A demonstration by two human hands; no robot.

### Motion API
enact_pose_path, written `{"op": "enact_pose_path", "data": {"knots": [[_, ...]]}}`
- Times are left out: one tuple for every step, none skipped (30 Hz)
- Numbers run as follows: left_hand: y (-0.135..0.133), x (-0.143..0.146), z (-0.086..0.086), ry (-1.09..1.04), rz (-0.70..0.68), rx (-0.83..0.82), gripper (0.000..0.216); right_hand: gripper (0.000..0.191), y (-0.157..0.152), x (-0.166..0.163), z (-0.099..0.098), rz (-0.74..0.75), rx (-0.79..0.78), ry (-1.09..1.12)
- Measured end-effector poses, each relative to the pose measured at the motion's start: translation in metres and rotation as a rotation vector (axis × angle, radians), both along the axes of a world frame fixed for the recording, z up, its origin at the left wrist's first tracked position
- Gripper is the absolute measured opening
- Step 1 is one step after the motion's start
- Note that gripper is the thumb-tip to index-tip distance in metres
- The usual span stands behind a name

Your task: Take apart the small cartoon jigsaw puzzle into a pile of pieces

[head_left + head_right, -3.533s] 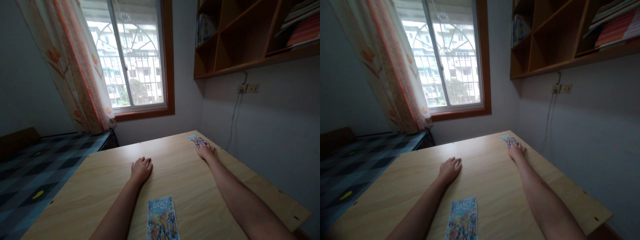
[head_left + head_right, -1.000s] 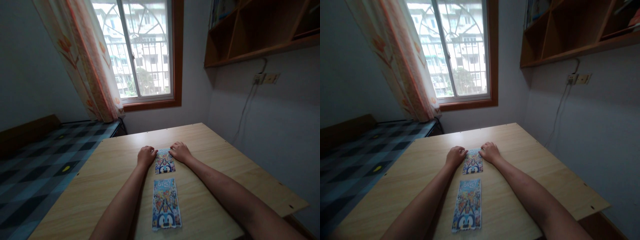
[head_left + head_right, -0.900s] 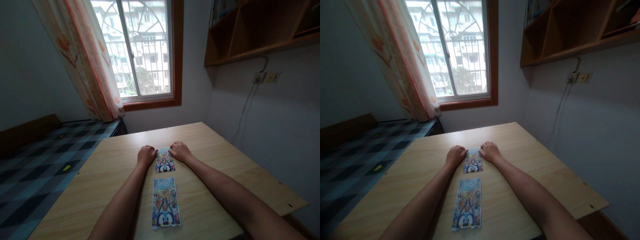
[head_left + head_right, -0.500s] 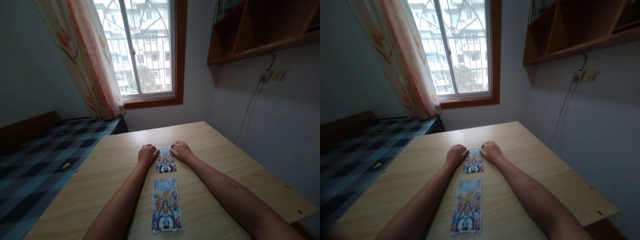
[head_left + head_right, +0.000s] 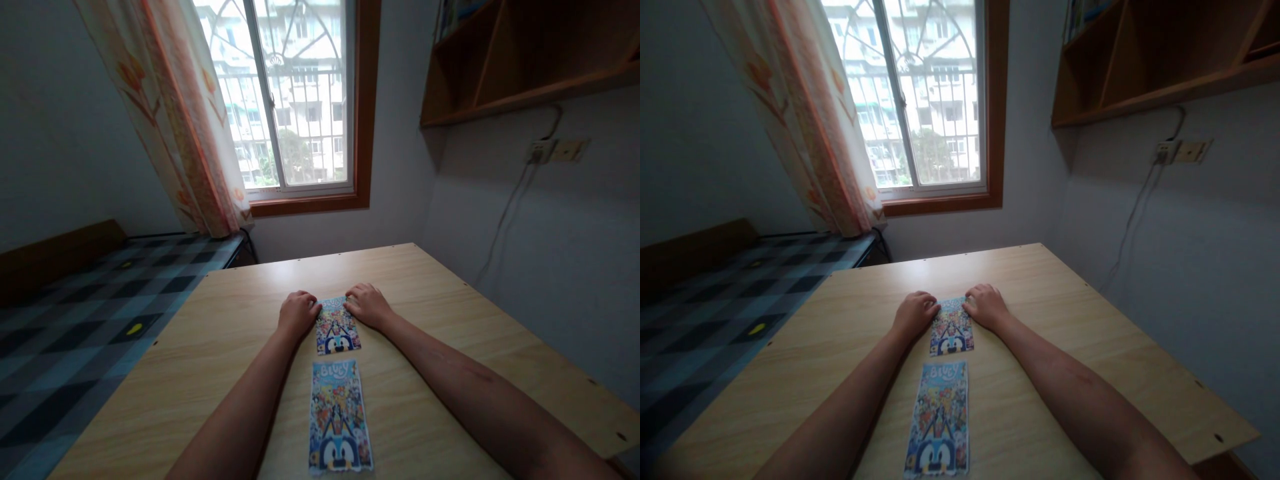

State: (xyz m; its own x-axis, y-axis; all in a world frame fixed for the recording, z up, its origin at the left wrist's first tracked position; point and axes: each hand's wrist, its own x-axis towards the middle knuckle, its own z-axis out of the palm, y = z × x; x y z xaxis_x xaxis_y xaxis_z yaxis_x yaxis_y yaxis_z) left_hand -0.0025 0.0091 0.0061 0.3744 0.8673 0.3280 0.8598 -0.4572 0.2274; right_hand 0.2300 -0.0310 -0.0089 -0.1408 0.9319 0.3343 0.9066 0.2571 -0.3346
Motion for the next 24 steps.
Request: {"op": "enact_pose_path", "data": {"knots": [[0.0011, -0.0004, -0.0002, -0.012, -0.008, -0.008, 0.023, 0.028, 0.0002, 0.0, -0.0003, 0.006, 0.009, 0.009], [0.0023, -0.0009, -0.0005, -0.026, -0.015, -0.014, 0.023, 0.027, 0.0005, 0.0001, -0.0007, 0.011, 0.018, 0.017], [0.0036, -0.0014, -0.001, -0.04, -0.023, -0.018, 0.022, 0.026, 0.0009, 0.0001, -0.0011, 0.015, 0.025, 0.024], [0.0049, -0.0018, -0.0015, -0.052, -0.029, -0.019, 0.022, 0.025, 0.0013, 0.0002, -0.0014, 0.017, 0.03, 0.028], [0.0059, -0.0021, -0.002, -0.064, -0.032, -0.018, 0.021, 0.023, 0.0017, 0.0002, -0.0017, 0.017, 0.035, 0.029], [0.0066, -0.0023, -0.0025, -0.073, -0.032, -0.016, 0.02, 0.022, 0.0021, 0.0003, -0.002, 0.016, 0.039, 0.028], [0.0071, -0.0023, -0.0029, -0.082, -0.032, -0.017, 0.02, 0.021, 0.0025, 0.0003, -0.0022, 0.016, 0.042, 0.025], [0.0073, -0.0024, -0.0031, -0.09, -0.032, -0.019, 0.019, 0.02, 0.0028, 0.0004, -0.0024, 0.016, 0.045, 0.022], [0.0073, -0.0024, -0.0033, -0.096, -0.033, -0.022, 0.019, 0.019, 0.0031, 0.0005, -0.0026, 0.017, 0.048, 0.019], [0.0072, -0.0024, -0.0034, -0.102, -0.034, -0.025, 0.019, 0.018, 0.0033, 0.0006, -0.0029, 0.018, 0.05, 0.017], [0.0071, -0.0024, -0.0035, -0.106, -0.036, -0.028, 0.018, 0.017, 0.0036, 0.0008, -0.0033, 0.019, 0.052, 0.017], [0.007, -0.0025, -0.0036, -0.109, -0.039, -0.03, 0.018, 0.016, 0.0039, 0.001, -0.0038, 0.02, 0.055, 0.02], [0.007, -0.0026, -0.0038, -0.112, -0.042, -0.031, 0.018, 0.015, 0.0043, 0.0012, -0.0043, 0.021, 0.058, 0.024], [0.0071, -0.0028, -0.0041, -0.116, -0.044, -0.031, 0.018, 0.014, 0.0047, 0.0013, -0.005, 0.023, 0.063, 0.028], [0.0072, -0.0029, -0.0044, -0.12, -0.047, -0.03, 0.018, 0.014, 0.0051, 0.0015, -0.0057, 0.024, 0.068, 0.033], [0.0075, -0.003, -0.0048, -0.122, -0.05, -0.028, 0.018, 0.013, 0.0055, 0.0016, -0.0064, 0.024, 0.074, 0.038], [0.0078, -0.0031, -0.0052, -0.125, -0.053, -0.027, 0.018, 0.013, 0.0058, 0.0017, -0.007, 0.023, 0.081, 0.041], [0.0082, -0.0031, -0.0056, -0.127, -0.055, -0.025, 0.018, 0.013, 0.0061, 0.0018, -0.0074, 0.022, 0.087, 0.044], [0.0086, -0.0031, -0.0059, -0.13, -0.059, -0.024, 0.017, 0.012, 0.0062, 0.0018, -0.0077, 0.02, 0.092, 0.046], [0.009, -0.0032, -0.0063, -0.133, -0.064, -0.023, 0.015, 0.012, 0.0061, 0.0018, -0.0077, 0.019, 0.096, 0.048], [0.0094, -0.0033, -0.0066, -0.136, -0.073, -0.022, 0.014, 0.012, 0.006, 0.0017, -0.0075, 0.019, 0.099, 0.048], [0.0097, -0.0035, -0.0069, -0.139, -0.083, -0.022, 0.012, 0.012, 0.0056, 0.0017, -0.0071, 0.019, 0.101, 0.048], [0.01, -0.0037, -0.0072, -0.142, -0.095, -0.021, 0.011, 0.011, 0.0051, 0.0015, -0.0066, 0.02, 0.103, 0.049], [0.0101, -0.004, -0.0074, -0.145, -0.106, -0.021, 0.01, 0.011, 0.0045, 0.0013, -0.0059, 0.022, 0.103, 0.049]]}}
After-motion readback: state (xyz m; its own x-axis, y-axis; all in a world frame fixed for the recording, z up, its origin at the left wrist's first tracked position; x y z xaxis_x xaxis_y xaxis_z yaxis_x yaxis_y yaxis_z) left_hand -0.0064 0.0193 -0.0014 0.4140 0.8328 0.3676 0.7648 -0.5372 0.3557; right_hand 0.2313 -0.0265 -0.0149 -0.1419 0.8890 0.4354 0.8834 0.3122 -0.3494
